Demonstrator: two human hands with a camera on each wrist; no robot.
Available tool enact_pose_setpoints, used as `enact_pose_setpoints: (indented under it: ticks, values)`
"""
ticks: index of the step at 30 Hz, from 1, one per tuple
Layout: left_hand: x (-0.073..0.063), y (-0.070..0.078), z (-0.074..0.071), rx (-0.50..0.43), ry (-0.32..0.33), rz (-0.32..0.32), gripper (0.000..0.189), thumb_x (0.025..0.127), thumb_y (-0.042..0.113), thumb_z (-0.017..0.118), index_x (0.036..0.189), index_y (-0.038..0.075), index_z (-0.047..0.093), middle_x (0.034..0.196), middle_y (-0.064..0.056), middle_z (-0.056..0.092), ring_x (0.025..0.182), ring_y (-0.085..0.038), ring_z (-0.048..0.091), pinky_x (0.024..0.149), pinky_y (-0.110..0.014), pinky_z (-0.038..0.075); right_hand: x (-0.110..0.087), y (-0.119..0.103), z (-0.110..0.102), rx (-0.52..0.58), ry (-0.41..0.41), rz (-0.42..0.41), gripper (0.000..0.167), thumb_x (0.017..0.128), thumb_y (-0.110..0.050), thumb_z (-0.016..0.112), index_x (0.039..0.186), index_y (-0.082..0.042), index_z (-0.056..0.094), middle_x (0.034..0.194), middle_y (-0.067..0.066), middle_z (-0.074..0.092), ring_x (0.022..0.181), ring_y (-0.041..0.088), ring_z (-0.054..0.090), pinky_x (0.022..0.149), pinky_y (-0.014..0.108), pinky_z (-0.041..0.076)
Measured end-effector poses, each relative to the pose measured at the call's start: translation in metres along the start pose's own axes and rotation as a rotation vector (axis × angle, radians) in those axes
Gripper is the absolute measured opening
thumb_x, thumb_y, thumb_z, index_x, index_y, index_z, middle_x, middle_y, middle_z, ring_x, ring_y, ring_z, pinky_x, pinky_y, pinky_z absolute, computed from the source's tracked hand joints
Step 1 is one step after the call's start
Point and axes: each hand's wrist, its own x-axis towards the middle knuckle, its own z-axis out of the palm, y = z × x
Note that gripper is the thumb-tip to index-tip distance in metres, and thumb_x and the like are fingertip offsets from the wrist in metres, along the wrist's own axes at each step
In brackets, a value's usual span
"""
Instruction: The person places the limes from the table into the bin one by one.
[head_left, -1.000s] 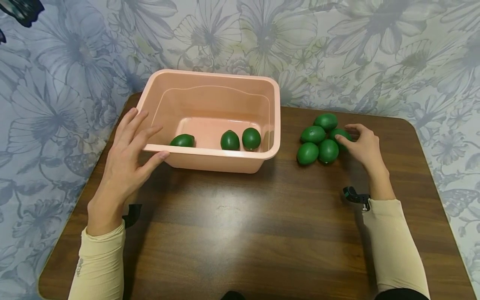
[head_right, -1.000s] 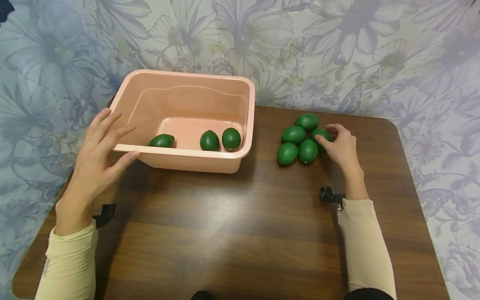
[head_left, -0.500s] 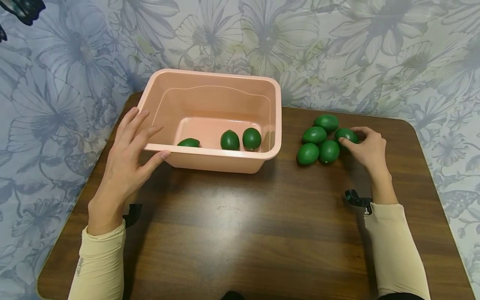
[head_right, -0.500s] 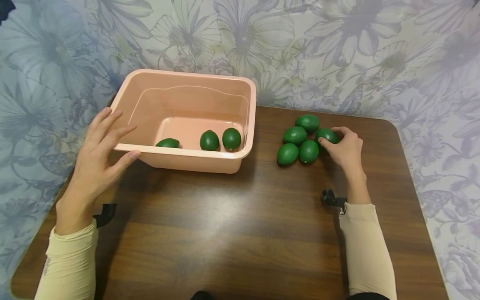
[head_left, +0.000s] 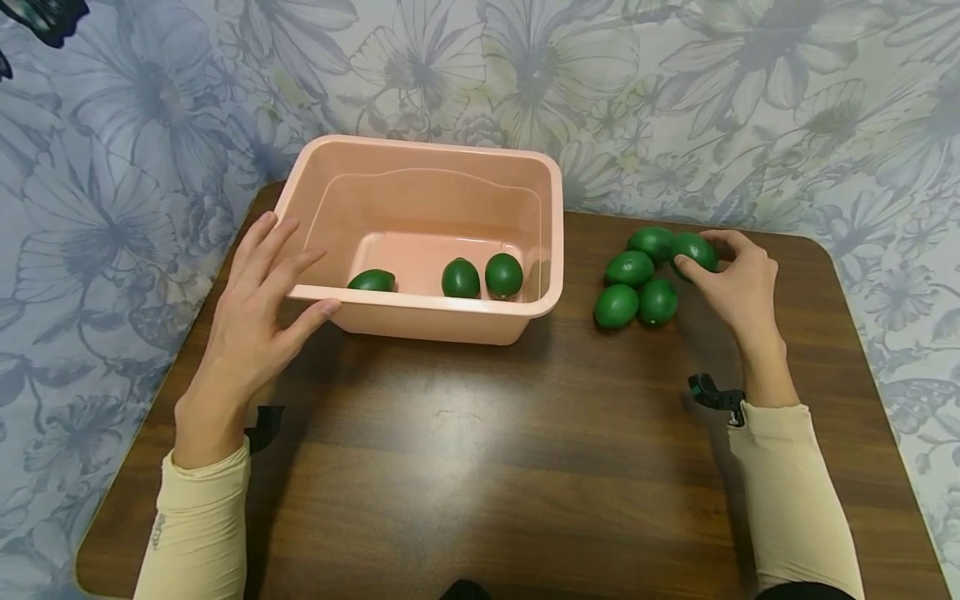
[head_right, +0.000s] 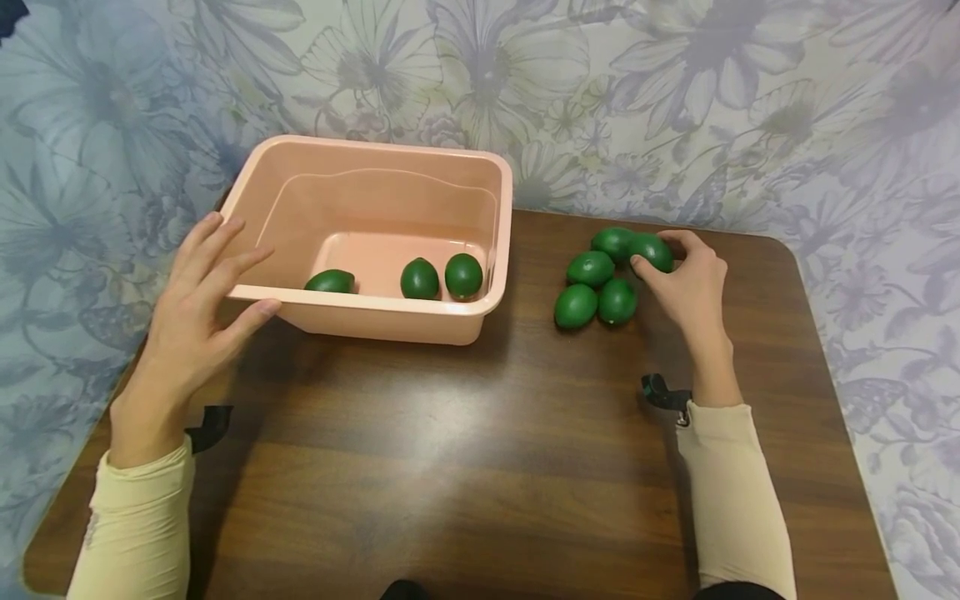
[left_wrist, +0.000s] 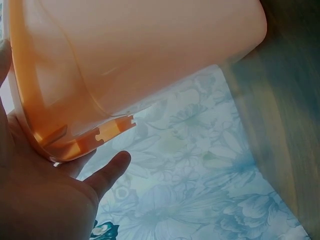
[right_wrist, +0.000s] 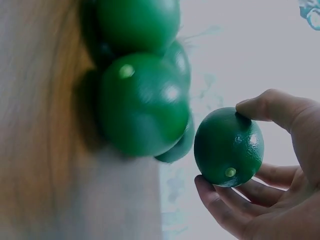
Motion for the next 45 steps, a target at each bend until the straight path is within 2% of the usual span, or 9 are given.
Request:
enact_pose_setpoints:
  ticks: [3, 14, 19, 25, 30, 38, 45]
  values:
    - [0.001, 0.000, 0.000, 0.006, -0.006, -0.002, 0.081, 0.097, 0.076, 0.054, 0.137, 0.007, 0.069, 0.162, -0.018, 0.048, 0.160, -0.035, 0.026, 0.127, -0.062, 0.024, 0.001, -0.010, -0.001, 0.024, 0.007, -0.025, 0.057, 0.094, -0.043, 0.077, 0.139, -0.008, 0.068, 0.130, 0.019, 0.072, 0.079, -0.016, 0.053, 0.073, 0.007, 0.043]
    - [0.000, 0.001, -0.001, 0.002, -0.015, -0.007, 0.080, 0.097, 0.075, 0.054, 0.138, 0.008, 0.068, 0.162, -0.017, 0.047, 0.161, -0.034, 0.025, 0.128, -0.061, 0.023, 0.008, -0.054, 0.004, 0.104, 0.002, -0.090, 0.052, 0.093, -0.041, 0.079, 0.136, -0.013, 0.070, 0.128, 0.014, 0.074, 0.100, -0.003, 0.061, 0.077, 0.007, 0.048]
    - [0.001, 0.000, -0.001, 0.007, -0.016, -0.001, 0.080, 0.097, 0.075, 0.053, 0.138, 0.007, 0.068, 0.162, -0.018, 0.047, 0.161, -0.033, 0.025, 0.128, -0.060, 0.022, 0.015, -0.082, 0.010, 0.138, 0.006, -0.148, 0.050, 0.092, -0.039, 0.080, 0.134, -0.013, 0.071, 0.126, 0.011, 0.075, 0.106, 0.007, 0.066, 0.079, 0.009, 0.051]
    - [0.003, 0.001, -0.001, 0.009, -0.004, 0.011, 0.081, 0.097, 0.075, 0.054, 0.137, 0.007, 0.069, 0.162, -0.018, 0.048, 0.160, -0.034, 0.026, 0.128, -0.059, 0.023, 0.019, -0.118, 0.014, 0.221, 0.006, -0.220, 0.048, 0.090, -0.032, 0.082, 0.133, -0.014, 0.072, 0.127, 0.006, 0.074, 0.113, 0.009, 0.068, 0.078, 0.011, 0.053]
    - [0.000, 0.002, -0.001, 0.018, -0.016, 0.002, 0.081, 0.098, 0.075, 0.053, 0.139, 0.007, 0.067, 0.164, -0.018, 0.045, 0.161, -0.034, 0.025, 0.127, -0.062, 0.024, 0.018, -0.143, 0.021, 0.230, -0.017, -0.314, 0.047, 0.090, -0.031, 0.082, 0.133, -0.015, 0.072, 0.127, -0.001, 0.074, 0.116, 0.010, 0.068, 0.082, 0.017, 0.057]
    - [0.000, 0.004, 0.001, -0.005, -0.009, -0.003, 0.081, 0.097, 0.075, 0.054, 0.141, 0.009, 0.067, 0.164, -0.017, 0.045, 0.161, -0.034, 0.025, 0.127, -0.062, 0.024, 0.022, -0.163, 0.034, 0.252, -0.061, -0.377, 0.050, 0.091, -0.029, 0.083, 0.136, -0.012, 0.068, 0.128, -0.002, 0.074, 0.119, 0.006, 0.066, 0.092, 0.033, 0.061]
    - [-0.001, 0.003, 0.002, -0.004, 0.009, 0.001, 0.080, 0.096, 0.075, 0.055, 0.139, 0.008, 0.069, 0.162, -0.018, 0.047, 0.160, -0.035, 0.026, 0.128, -0.060, 0.024, 0.026, -0.174, 0.050, 0.259, -0.065, -0.424, 0.054, 0.091, -0.031, 0.084, 0.138, -0.011, 0.066, 0.132, 0.002, 0.072, 0.121, 0.007, 0.066, 0.095, 0.030, 0.059]
